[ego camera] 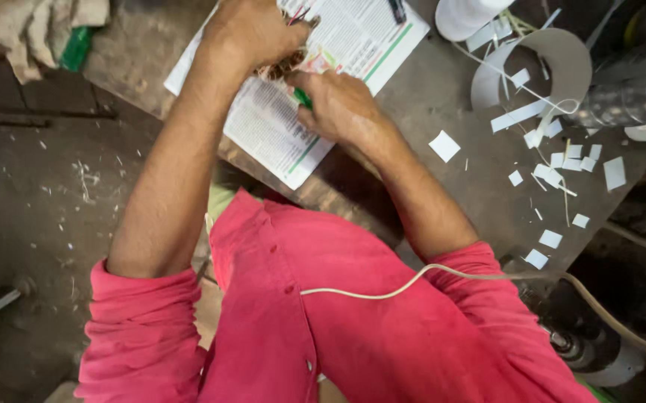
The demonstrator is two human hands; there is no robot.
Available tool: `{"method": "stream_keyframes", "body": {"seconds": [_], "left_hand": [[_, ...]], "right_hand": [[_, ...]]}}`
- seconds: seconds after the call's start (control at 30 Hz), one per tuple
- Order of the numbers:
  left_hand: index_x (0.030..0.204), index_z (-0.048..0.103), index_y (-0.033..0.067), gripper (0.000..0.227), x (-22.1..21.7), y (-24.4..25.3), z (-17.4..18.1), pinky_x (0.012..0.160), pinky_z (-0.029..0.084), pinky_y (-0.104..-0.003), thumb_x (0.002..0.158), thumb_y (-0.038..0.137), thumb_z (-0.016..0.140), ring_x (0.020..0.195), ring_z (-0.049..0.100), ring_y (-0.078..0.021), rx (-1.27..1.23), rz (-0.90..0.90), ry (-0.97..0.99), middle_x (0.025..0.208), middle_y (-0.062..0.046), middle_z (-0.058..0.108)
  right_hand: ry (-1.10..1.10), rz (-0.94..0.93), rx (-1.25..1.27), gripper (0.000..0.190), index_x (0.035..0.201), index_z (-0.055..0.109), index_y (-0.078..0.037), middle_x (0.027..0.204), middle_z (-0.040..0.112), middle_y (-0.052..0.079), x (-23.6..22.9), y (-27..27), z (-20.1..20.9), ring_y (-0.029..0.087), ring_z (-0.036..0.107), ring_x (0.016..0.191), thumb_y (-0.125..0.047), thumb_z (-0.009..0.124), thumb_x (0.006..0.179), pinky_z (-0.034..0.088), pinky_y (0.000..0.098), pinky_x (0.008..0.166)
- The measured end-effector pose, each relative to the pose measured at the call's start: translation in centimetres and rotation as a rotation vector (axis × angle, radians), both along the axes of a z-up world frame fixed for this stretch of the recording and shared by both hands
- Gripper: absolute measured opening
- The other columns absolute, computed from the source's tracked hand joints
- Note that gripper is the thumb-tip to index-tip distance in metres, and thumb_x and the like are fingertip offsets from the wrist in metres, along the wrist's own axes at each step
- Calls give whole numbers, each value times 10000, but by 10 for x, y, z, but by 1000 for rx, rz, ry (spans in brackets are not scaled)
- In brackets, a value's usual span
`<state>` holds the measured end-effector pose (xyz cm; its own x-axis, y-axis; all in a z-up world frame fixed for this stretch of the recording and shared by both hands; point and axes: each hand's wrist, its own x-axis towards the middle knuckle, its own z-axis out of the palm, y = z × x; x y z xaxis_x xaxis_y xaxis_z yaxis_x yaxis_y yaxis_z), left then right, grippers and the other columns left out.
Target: The person uses a green-handled tool to scrape and clean the copper windings of a motor stator. They repeatedly scrape the surface of the windings while holding the stator over a newspaper on a workbench.
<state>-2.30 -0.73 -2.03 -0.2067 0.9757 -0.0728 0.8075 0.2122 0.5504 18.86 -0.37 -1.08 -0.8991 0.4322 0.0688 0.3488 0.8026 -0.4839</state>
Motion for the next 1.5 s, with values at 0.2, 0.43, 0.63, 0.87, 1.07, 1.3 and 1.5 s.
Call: {"method": "stream_keyframes", "body": {"seconds": [0.2,0.43,0.63,0.87,1.07,1.3,1.5], "left_hand": [[949,763,-47,635,-13,8,3,819,567,-467,833,577,781,900,716,-414,-148,6,27,937,-309,703],[997,759,-26,568,-1,-1,23,794,561,-457,824,515,759,869,724,-389,-72,0,-34,940,-272,727],[976,749,-37,566,7,11,29,813,576,-450,809,504,753,865,740,-369,-244,71,7,940,-274,725],[952,764,-13,581,5,11,29,831,568,-463,800,548,754,902,735,-377,-249,60,38,948,-256,732],[961,765,-20,632,10,17,26,877,545,-467,804,593,773,957,707,-406,-236,32,107,986,-282,723],[1033,751,-12,566,12,17,18,850,563,-476,812,508,756,944,730,-384,-244,47,104,1023,-262,731],[1033,754,-8,581,12,17,18,862,557,-468,822,533,763,946,722,-388,-241,41,88,1019,-273,723]], "right_hand": [[-129,-278,-83,550,1443,583,-169,795,728,236,-3,-30,-9,416,714,722,-190,672,901,566,524,675],[-110,-119,-111,512,1356,601,-100,907,760,159,-7,-4,-9,333,746,769,-144,687,854,590,484,643],[-20,-125,-64,535,1360,601,-98,893,753,185,2,-13,10,379,734,760,-137,677,832,579,514,676],[-33,-189,-19,502,1390,592,-139,737,705,200,24,-31,20,418,695,683,-184,685,898,545,549,627],[-85,-210,28,562,1429,546,-124,680,685,213,19,-35,19,435,682,643,-184,681,887,532,564,591],[-119,-238,-99,537,1448,526,-126,673,679,221,27,-42,17,436,685,633,-191,655,930,539,564,605],[-77,-220,-39,507,1405,560,-116,684,687,212,24,-36,19,437,687,658,-165,663,911,526,575,603]]}}
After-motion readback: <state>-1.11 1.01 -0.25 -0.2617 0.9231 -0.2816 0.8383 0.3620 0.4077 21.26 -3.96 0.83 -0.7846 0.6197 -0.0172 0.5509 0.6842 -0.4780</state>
